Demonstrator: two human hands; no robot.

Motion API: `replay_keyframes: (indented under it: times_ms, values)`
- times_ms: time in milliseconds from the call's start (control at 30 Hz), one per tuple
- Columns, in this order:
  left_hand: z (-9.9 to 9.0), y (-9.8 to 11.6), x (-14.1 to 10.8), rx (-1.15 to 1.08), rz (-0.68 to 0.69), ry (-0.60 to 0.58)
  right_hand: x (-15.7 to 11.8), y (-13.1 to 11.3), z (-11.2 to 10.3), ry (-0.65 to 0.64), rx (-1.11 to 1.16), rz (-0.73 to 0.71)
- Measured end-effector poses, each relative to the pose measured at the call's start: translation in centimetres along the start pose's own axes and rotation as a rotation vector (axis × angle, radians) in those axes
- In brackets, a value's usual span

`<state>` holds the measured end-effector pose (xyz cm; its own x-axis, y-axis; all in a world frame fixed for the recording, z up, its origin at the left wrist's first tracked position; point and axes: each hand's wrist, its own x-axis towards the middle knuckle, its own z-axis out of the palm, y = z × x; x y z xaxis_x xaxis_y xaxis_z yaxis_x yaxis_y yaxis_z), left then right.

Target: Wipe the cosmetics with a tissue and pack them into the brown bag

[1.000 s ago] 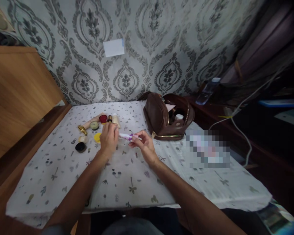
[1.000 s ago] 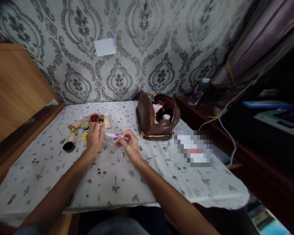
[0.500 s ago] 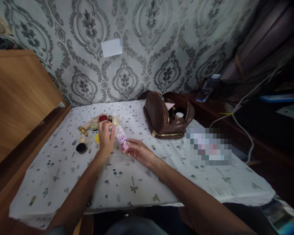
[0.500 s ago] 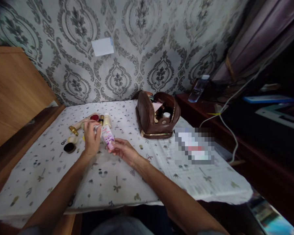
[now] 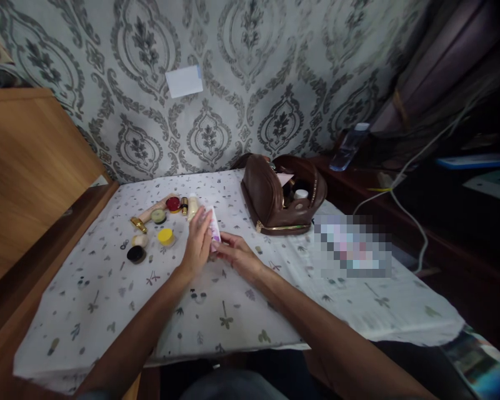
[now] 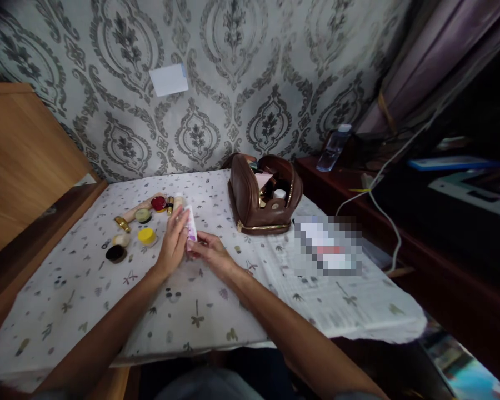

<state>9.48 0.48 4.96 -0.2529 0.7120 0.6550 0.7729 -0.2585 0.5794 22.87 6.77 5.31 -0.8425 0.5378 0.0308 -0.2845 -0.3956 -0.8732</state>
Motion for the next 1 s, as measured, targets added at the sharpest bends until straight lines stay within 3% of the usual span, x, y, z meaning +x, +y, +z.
replay_keyframes:
  times_ms: [67, 233, 467, 600, 767, 900, 1000]
  values:
    - [-0.5, -0.7, 0.4, -0.13, -0.167, 0.088, -0.2, 0.2, 0.1, -0.056, -0.062, 0.046]
    - [-1.6, -1.8, 1.3, -0.747, -0.554, 0.249, -0.1, 1.1, 0.3, -0.152, 0.018, 0.156]
    - [-0.4, -1.3, 1.4, -0.916, -0.673, 0.417, 0.4, 1.9, 0.2, -0.015, 0.116, 0.094]
    - [0.8, -0.6, 0.6, -0.952, -0.66, 0.235, 0.8, 2.0, 0.0, 0.085, 0.147, 0.011]
    - [0.9, -0.5, -0.5, -0.707, -0.597, -0.068, 1.6, 2.3, -1.0, 0.159, 0.147, -0.085]
    - [0.5, -1.0, -0.7, -0.608, -0.613, -0.196, 2.0, 2.1, -1.6, 0.2, 0.161, -0.091]
    - [0.6, -1.0, -0.8, -0.614, -0.602, -0.221, 2.0, 1.8, -1.7, 0.209, 0.117, -0.078]
